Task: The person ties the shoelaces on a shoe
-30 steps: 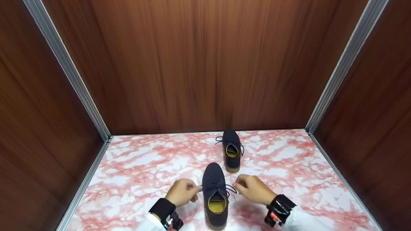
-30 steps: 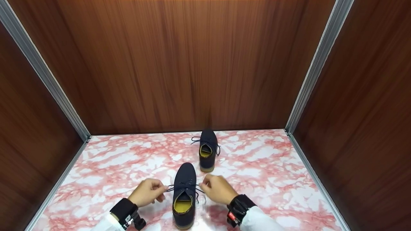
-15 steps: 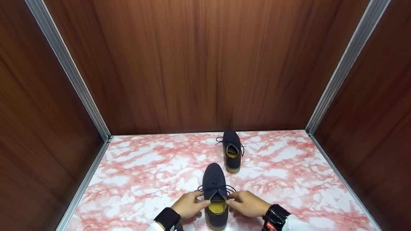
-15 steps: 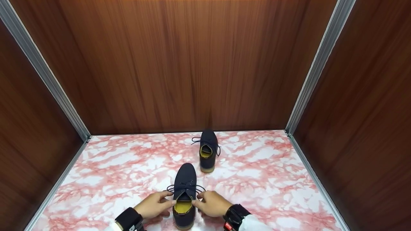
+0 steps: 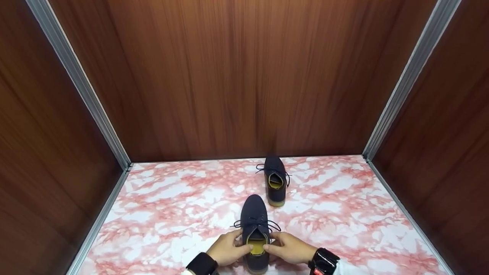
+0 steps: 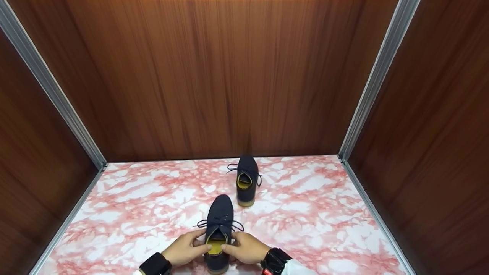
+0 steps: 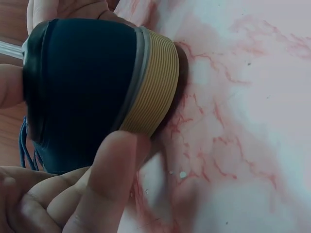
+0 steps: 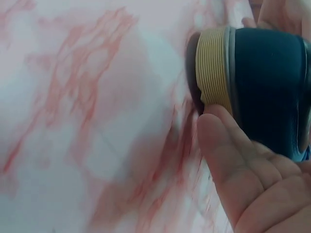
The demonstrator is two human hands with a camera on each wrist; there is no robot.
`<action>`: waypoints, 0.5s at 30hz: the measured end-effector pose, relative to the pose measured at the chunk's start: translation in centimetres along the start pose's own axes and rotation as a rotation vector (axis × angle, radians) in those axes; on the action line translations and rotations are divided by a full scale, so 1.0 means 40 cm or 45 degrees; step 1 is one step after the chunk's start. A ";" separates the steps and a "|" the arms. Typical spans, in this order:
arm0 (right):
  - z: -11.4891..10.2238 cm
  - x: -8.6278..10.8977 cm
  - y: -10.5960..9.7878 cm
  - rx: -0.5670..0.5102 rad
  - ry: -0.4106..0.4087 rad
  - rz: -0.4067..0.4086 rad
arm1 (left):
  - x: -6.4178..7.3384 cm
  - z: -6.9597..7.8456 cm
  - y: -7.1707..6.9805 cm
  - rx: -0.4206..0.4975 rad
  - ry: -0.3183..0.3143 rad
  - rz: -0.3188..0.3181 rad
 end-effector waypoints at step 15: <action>-0.044 -0.111 -0.076 0.294 -0.028 0.273 | -0.071 0.029 -0.097 -0.027 -0.020 0.274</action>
Point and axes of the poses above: each hand's wrist, its own x-axis away from the middle knuckle, its own y-axis out of the palm, z = x × y, the point moved 9 cm from there along -x, towards the middle knuckle, and after that the axes turned 10 degrees about -y, right-handed, at the moved point
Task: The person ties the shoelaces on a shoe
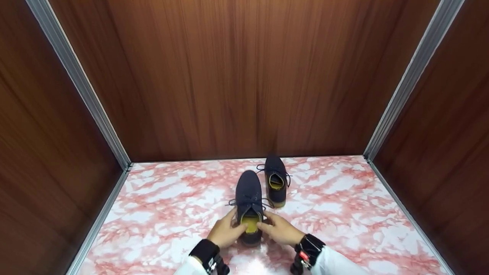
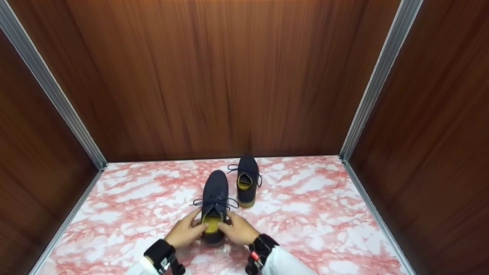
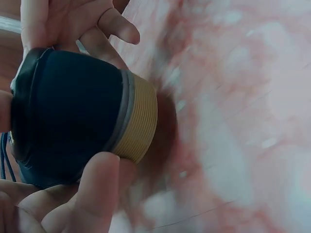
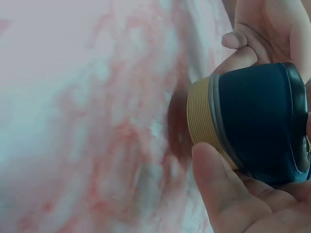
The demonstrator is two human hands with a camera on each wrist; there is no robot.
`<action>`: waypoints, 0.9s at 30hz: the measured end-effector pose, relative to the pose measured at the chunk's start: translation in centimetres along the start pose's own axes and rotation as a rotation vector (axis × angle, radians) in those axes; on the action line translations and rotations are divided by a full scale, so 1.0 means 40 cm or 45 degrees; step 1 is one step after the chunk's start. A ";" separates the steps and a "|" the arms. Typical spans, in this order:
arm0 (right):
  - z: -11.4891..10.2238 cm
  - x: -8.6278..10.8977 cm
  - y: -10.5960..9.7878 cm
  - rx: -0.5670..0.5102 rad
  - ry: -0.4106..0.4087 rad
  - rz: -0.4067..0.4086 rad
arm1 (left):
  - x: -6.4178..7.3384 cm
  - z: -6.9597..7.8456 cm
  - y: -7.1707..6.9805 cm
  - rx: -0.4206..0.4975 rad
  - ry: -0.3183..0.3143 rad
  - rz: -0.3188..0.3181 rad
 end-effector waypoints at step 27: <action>0.055 -0.241 -0.068 0.131 0.082 0.531 | -0.227 0.009 -0.043 0.214 -0.147 0.353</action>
Point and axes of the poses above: each hand's wrist, its own x-axis away from the middle knuckle, its own y-axis out of the palm, z = x × y, the point moved 9 cm from there along -x, towards the middle knuckle, and after that the axes turned 10 degrees about -y, right-handed, at the moved point
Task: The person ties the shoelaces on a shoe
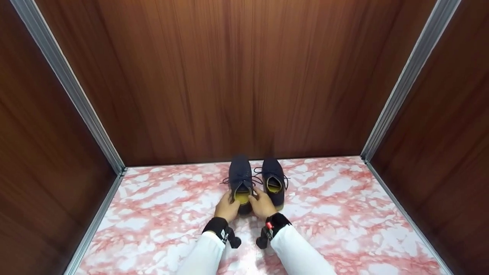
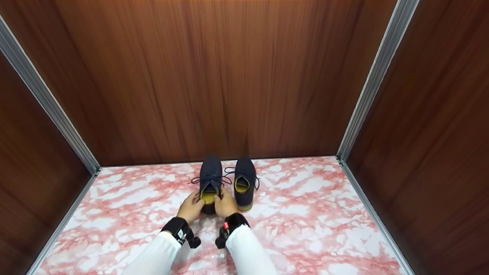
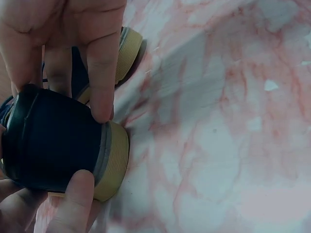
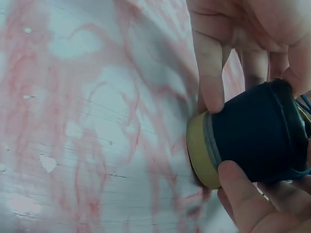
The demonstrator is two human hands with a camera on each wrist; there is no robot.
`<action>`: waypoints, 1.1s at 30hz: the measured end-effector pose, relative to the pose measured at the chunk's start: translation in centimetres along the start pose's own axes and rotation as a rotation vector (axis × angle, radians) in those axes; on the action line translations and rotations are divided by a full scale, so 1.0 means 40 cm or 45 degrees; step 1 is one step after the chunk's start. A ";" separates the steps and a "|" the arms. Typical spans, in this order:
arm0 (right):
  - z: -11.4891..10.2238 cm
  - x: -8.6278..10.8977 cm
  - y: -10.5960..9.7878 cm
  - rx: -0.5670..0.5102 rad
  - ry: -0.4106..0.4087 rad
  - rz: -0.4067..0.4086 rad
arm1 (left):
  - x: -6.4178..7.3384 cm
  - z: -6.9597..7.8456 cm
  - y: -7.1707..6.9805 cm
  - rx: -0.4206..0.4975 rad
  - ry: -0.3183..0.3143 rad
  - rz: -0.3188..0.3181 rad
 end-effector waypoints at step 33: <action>-0.038 0.045 -0.036 -0.151 0.006 -0.198 | 0.019 0.019 -0.053 -0.071 0.018 0.021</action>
Point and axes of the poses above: each hand's wrist, its own x-axis away from the middle knuckle, its own y-axis out of the palm, z = x × y, the point moved 9 cm from there along -x, towards the middle knuckle, and after that the axes turned 10 degrees about -y, right-handed, at the moved point
